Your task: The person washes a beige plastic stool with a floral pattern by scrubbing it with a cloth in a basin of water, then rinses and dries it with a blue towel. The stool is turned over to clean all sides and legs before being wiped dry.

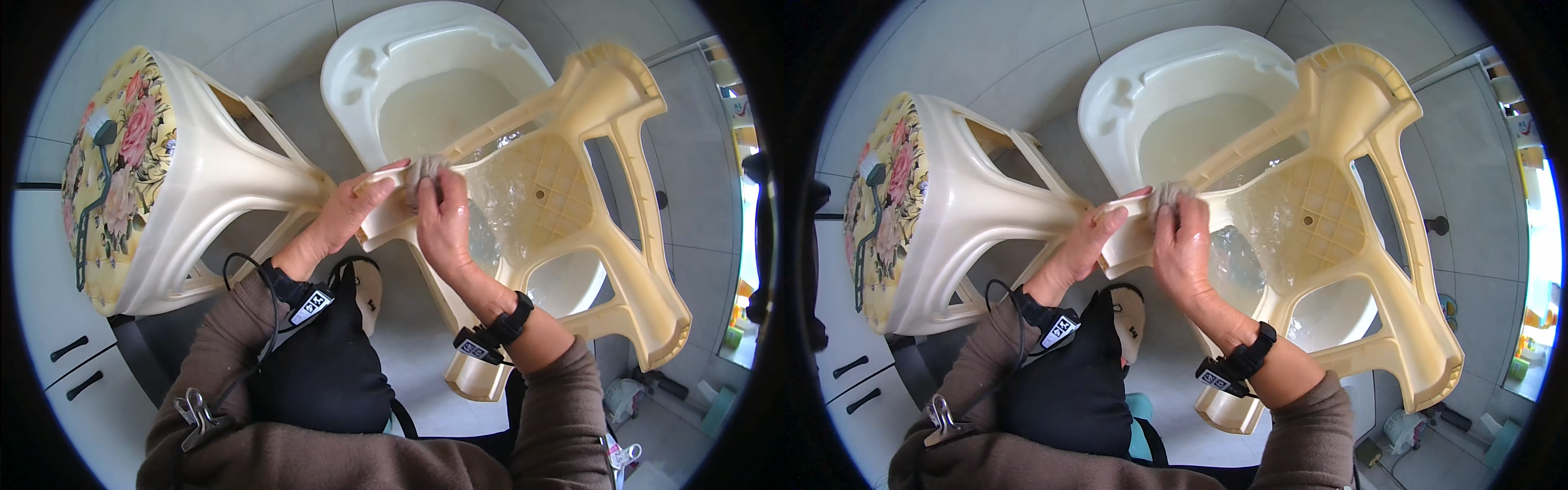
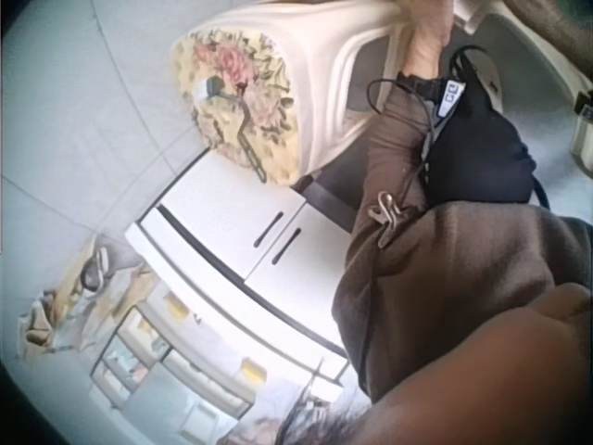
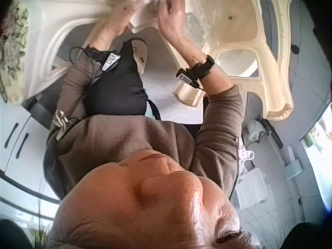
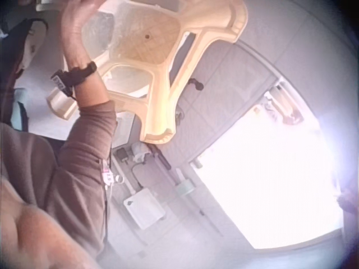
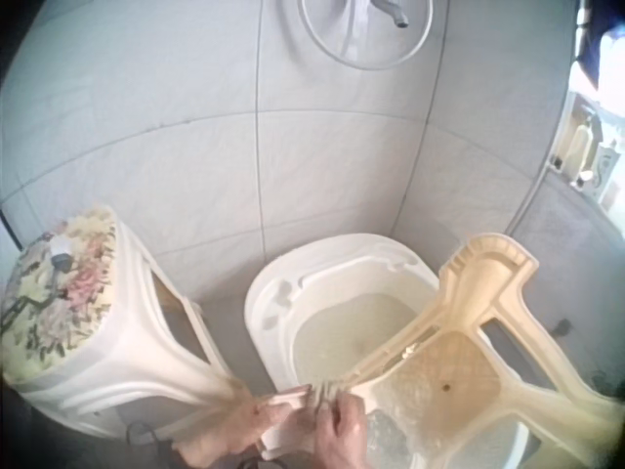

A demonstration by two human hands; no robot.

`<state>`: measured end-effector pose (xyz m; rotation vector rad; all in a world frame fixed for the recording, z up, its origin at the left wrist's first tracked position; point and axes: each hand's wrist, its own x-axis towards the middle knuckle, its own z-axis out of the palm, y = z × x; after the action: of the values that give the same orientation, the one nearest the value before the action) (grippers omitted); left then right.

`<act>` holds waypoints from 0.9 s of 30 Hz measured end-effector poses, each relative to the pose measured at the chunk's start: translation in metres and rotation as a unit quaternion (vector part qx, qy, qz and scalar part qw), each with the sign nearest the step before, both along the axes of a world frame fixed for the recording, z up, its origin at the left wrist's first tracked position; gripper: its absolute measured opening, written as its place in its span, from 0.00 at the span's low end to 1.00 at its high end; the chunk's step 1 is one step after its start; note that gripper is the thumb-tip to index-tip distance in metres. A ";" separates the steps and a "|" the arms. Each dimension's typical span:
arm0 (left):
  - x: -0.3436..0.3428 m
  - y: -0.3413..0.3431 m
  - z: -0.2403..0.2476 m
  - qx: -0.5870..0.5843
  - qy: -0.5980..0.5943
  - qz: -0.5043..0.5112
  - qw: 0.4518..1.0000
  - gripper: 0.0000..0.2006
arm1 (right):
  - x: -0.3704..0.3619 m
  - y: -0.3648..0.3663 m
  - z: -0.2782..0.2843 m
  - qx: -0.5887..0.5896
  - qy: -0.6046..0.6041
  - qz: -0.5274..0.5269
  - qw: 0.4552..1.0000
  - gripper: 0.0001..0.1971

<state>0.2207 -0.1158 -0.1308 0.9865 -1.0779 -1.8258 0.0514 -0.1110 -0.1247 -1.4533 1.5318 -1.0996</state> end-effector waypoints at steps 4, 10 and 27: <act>0.004 -0.001 -0.005 -0.014 -0.022 -0.019 0.999 0.29 | -0.004 -0.003 -0.002 -0.138 0.065 0.058 0.987 0.07; 0.001 -0.012 -0.016 -0.059 -0.006 -0.004 0.998 0.31 | -0.009 0.001 -0.009 -0.224 0.121 0.143 0.957 0.12; 0.002 -0.020 -0.006 -0.076 -0.168 -0.013 0.983 0.23 | -0.049 -0.023 -0.039 -0.235 0.289 0.159 0.914 0.16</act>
<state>0.2229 -0.1359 -0.1368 1.2204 -1.4164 -1.6041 0.0026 -0.1335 -0.1633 -2.4350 1.3651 -0.9149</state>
